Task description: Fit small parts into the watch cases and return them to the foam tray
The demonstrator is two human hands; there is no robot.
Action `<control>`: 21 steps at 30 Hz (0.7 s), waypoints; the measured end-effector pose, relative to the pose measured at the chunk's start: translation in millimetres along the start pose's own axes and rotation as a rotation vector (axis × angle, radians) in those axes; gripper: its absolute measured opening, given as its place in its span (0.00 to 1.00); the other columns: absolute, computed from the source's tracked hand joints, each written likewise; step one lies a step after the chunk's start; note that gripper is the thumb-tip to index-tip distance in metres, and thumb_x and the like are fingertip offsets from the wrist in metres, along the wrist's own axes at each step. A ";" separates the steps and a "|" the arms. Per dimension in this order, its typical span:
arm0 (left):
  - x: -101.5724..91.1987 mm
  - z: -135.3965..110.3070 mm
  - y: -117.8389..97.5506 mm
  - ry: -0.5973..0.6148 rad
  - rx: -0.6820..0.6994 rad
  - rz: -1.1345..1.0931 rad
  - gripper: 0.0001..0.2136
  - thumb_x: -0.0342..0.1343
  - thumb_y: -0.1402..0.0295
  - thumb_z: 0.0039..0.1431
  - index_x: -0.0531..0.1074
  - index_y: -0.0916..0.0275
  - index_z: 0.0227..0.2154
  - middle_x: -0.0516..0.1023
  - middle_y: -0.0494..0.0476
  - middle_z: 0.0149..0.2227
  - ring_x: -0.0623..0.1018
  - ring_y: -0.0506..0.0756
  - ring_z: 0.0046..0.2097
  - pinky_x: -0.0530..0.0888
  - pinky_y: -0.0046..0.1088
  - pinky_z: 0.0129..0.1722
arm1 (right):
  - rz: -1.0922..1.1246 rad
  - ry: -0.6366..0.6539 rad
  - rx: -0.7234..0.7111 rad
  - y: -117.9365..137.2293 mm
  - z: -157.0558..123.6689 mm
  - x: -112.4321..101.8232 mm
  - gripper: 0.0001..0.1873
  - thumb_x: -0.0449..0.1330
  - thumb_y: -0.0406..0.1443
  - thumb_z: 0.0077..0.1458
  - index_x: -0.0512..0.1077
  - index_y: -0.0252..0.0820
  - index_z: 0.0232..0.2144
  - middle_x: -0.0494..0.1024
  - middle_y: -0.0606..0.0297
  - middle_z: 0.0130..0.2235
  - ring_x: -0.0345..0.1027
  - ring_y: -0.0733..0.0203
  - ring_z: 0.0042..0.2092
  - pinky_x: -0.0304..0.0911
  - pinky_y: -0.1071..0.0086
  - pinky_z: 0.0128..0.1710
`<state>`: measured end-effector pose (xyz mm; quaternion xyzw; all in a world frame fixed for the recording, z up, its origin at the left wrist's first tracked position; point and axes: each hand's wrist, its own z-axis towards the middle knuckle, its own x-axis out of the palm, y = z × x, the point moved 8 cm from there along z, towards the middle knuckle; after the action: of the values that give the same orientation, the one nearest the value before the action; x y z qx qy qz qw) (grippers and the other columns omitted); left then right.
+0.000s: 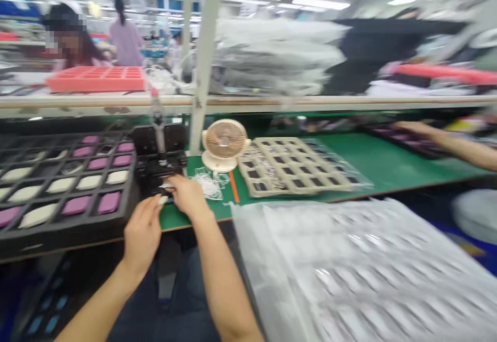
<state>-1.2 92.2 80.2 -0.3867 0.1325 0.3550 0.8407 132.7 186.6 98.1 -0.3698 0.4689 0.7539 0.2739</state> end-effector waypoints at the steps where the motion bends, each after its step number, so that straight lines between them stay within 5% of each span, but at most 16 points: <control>1: 3.5 6.2 3.5 -0.004 0.002 0.031 0.16 0.51 0.72 0.73 0.78 0.60 0.57 0.82 0.66 0.52 0.80 0.64 0.55 0.74 0.48 0.60 | -0.009 -0.034 0.034 -1.3 -13.2 -6.7 0.20 0.63 0.34 0.68 0.76 0.52 0.60 0.80 0.67 0.61 0.75 0.58 0.61 0.68 0.70 0.59; 7: 48.3 44.6 32.2 0.047 0.025 0.106 0.16 0.49 0.73 0.70 0.83 0.64 0.47 0.82 0.68 0.48 0.78 0.68 0.52 0.75 0.52 0.57 | 0.153 -0.355 0.227 -18.2 -84.9 -29.0 0.15 0.64 0.39 0.68 0.77 0.51 0.56 0.82 0.67 0.58 0.78 0.59 0.58 0.70 0.70 0.60; 12: 60.0 42.7 18.8 0.121 0.024 0.113 0.19 0.49 0.78 0.66 0.80 0.66 0.54 0.80 0.74 0.54 0.76 0.70 0.56 0.72 0.56 0.58 | 0.361 -0.523 0.223 -21.2 -119.4 -49.3 0.13 0.68 0.38 0.63 0.81 0.47 0.50 0.85 0.61 0.53 0.80 0.51 0.55 0.73 0.58 0.60; 17: 59.8 36.9 18.3 0.115 -0.036 0.108 0.19 0.52 0.72 0.70 0.76 0.63 0.60 0.77 0.75 0.62 0.69 0.79 0.67 0.62 0.72 0.63 | 0.368 -0.540 0.089 11.3 -105.4 -70.6 0.14 0.67 0.41 0.64 0.81 0.49 0.51 0.85 0.59 0.53 0.82 0.52 0.44 0.79 0.58 0.47; 21: 55.9 39.7 21.4 0.088 -0.078 -0.001 0.20 0.56 0.72 0.67 0.76 0.62 0.60 0.77 0.77 0.61 0.71 0.80 0.66 0.59 0.75 0.65 | 0.365 -0.461 -0.085 64.8 -58.7 -74.6 0.15 0.67 0.42 0.65 0.80 0.51 0.53 0.84 0.60 0.53 0.79 0.58 0.32 0.77 0.63 0.35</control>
<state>21.7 159.0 67.0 -0.4343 0.1553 0.3423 0.8186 144.1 101.8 174.7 -0.1096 0.4213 0.8736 0.2175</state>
